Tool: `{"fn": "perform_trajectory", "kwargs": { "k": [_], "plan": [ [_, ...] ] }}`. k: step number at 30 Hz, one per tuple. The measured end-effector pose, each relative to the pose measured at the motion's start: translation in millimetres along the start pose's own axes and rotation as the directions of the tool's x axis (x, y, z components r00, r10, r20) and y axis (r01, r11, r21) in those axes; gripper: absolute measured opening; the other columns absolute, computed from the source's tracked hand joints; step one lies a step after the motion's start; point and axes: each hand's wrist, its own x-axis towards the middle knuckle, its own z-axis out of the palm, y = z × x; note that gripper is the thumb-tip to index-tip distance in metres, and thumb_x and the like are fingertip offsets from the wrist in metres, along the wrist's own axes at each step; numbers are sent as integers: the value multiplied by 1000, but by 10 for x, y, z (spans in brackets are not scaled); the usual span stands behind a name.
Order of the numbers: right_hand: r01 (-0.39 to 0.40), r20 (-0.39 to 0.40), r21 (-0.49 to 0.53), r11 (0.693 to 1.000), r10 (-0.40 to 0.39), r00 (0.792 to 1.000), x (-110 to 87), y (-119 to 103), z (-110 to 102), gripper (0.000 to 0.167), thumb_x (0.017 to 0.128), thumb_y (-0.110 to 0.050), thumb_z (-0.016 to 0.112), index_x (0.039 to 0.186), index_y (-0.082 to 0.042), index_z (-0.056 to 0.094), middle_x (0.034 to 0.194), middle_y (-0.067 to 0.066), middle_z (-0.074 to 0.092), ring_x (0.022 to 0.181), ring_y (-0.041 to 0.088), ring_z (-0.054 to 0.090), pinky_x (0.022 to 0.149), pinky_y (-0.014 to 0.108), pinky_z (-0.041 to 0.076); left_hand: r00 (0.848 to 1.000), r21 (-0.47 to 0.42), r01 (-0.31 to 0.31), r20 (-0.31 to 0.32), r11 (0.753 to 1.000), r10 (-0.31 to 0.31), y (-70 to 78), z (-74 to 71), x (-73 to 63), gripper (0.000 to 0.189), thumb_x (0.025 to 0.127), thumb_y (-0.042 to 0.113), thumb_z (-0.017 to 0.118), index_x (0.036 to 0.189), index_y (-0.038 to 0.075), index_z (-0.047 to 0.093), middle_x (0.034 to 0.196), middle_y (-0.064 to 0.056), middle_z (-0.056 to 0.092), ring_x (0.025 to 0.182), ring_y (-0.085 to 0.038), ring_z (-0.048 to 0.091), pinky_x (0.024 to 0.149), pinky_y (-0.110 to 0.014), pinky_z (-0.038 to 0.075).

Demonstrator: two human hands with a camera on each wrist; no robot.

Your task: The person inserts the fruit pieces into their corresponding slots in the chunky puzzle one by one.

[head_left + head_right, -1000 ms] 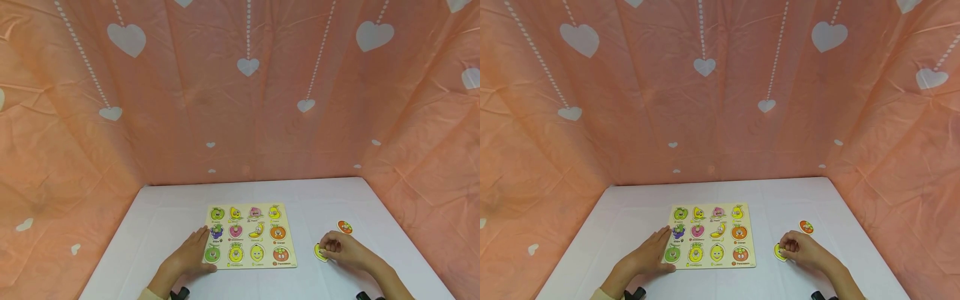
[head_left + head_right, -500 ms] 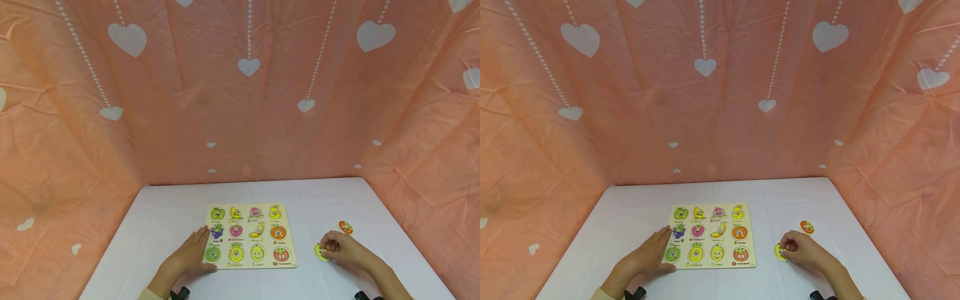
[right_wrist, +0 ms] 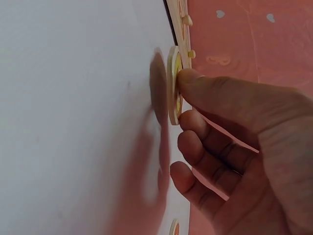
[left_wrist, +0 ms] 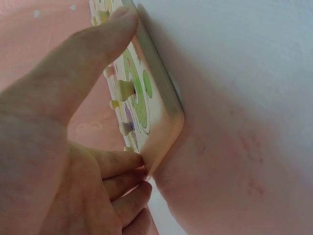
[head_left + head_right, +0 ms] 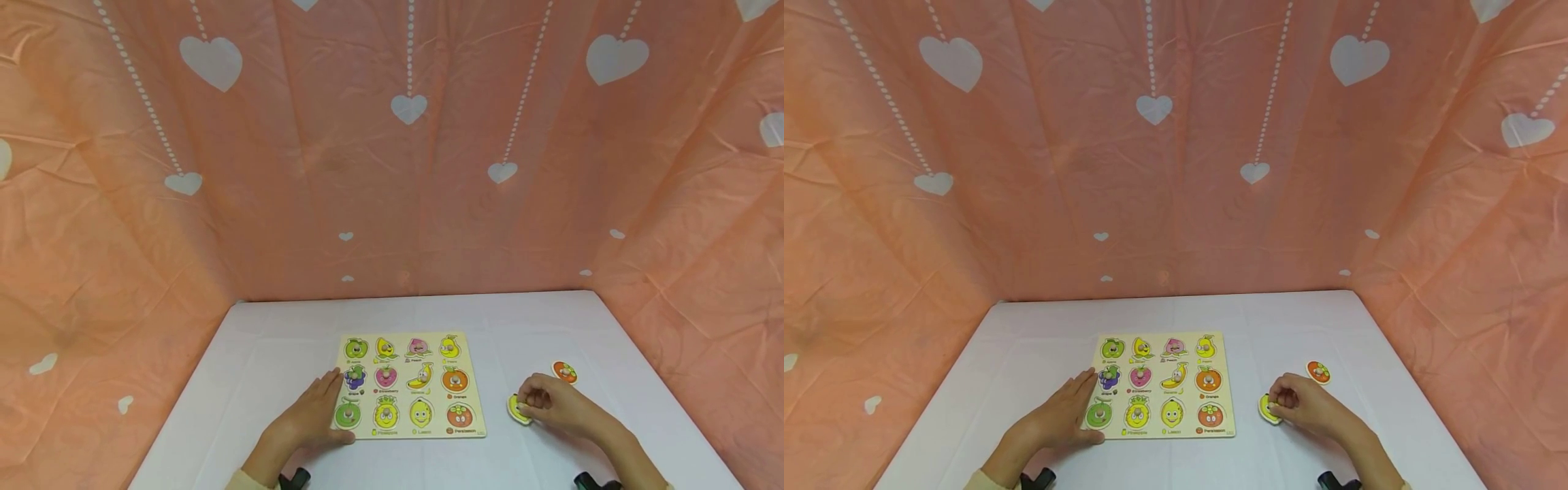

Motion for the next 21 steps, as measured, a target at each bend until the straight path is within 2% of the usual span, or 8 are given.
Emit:
{"fn": "perform_trajectory", "kwargs": {
  "k": [6,15,21],
  "plan": [
    [-4,-8,-5,1000,4,1000,74,-71,20,15,95,-21,84,99,-18,70,91,-8,59,82,5,53,65,22,48,1000,2,2,-6,1000,-2,-6,12,4,119,77,45,96,160,-13,34,171,-30,29,160,-44,27,133,-56,24],
    [58,-53,-61,996,-61,997,207,-166,61,14,94,-20,85,98,-21,71,92,-10,60,82,6,54,66,22,47,1000,0,6,-10,1000,-6,14,-7,-8,119,77,45,96,160,-13,33,171,-30,29,160,-45,27,133,-57,25],
    [65,-39,-52,997,-67,997,303,-229,106,13,95,-21,84,99,-20,72,92,-11,61,83,5,55,67,22,48,1000,-13,6,-10,1000,-6,23,-19,-10,119,77,44,96,160,-13,33,171,-31,28,160,-46,27,133,-57,25]
  ]
}}
